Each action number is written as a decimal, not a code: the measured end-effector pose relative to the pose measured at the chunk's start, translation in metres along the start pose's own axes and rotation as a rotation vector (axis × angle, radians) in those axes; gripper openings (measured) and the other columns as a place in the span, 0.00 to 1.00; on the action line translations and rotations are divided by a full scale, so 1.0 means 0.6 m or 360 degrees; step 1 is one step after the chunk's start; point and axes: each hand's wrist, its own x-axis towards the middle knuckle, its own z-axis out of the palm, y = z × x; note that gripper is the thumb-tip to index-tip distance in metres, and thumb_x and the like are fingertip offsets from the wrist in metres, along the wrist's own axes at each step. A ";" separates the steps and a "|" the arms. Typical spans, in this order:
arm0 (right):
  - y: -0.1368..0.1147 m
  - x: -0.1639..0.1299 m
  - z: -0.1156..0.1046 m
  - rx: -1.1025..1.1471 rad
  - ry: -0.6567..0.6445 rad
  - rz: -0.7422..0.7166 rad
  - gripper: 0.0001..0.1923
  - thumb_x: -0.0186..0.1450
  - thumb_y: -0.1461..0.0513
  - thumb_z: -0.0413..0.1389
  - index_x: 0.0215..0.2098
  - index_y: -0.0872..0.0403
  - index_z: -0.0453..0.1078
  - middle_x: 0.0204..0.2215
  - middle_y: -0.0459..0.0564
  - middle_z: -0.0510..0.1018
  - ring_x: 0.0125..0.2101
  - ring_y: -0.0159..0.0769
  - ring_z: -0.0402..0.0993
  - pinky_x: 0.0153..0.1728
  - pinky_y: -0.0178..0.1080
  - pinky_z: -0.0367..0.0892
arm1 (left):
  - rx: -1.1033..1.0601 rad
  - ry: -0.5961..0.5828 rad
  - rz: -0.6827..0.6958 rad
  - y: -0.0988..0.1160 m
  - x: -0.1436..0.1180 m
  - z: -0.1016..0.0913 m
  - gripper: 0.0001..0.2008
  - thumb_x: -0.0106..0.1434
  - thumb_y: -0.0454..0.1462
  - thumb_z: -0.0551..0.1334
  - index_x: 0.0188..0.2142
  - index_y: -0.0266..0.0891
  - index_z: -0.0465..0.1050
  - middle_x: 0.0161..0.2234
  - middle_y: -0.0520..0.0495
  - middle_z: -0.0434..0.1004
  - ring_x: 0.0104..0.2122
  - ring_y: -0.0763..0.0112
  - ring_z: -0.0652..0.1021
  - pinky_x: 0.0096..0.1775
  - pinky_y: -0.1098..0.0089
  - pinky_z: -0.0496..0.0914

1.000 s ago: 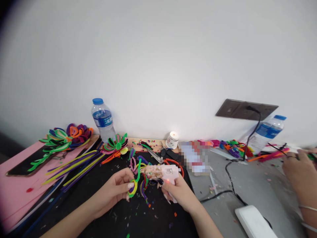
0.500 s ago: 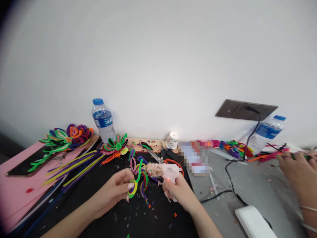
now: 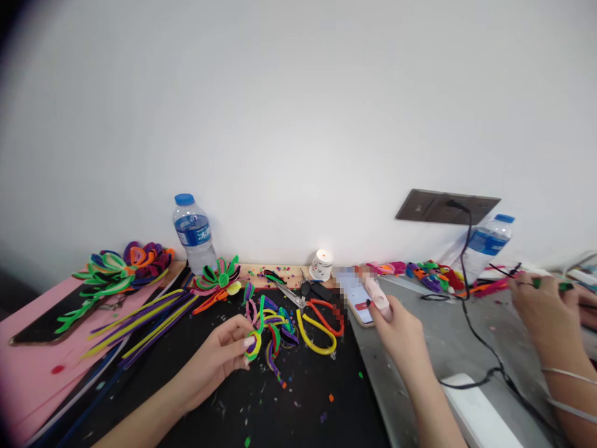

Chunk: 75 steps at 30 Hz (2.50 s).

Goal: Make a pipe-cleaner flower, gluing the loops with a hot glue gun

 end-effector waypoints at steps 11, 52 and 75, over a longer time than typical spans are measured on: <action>0.082 0.016 0.002 -0.0703 0.0098 0.0312 0.20 0.59 0.55 0.47 0.42 0.58 0.71 0.41 0.69 0.71 0.41 0.61 0.68 0.32 0.50 0.63 | 0.0056 -0.0067 -0.0010 -0.004 -0.004 -0.002 0.06 0.54 0.34 0.65 0.30 0.38 0.68 0.24 0.55 0.68 0.23 0.79 0.69 0.28 0.74 0.69; -0.204 -0.098 0.098 0.1893 -0.0617 -0.0397 0.06 0.57 0.63 0.58 0.23 0.55 0.70 0.31 0.51 0.76 0.34 0.38 0.71 0.36 0.38 0.63 | 0.0043 0.0259 0.0118 -0.004 0.007 -0.009 0.06 0.54 0.36 0.65 0.32 0.39 0.70 0.26 0.54 0.69 0.25 0.78 0.70 0.32 0.74 0.68; -0.212 -0.120 0.115 0.1963 -0.0820 -0.0260 0.10 0.54 0.63 0.60 0.16 0.55 0.68 0.30 0.48 0.72 0.34 0.37 0.67 0.37 0.37 0.60 | -0.0114 0.0434 0.0201 -0.005 0.008 -0.008 0.09 0.51 0.36 0.67 0.32 0.39 0.71 0.29 0.52 0.73 0.26 0.76 0.73 0.34 0.71 0.70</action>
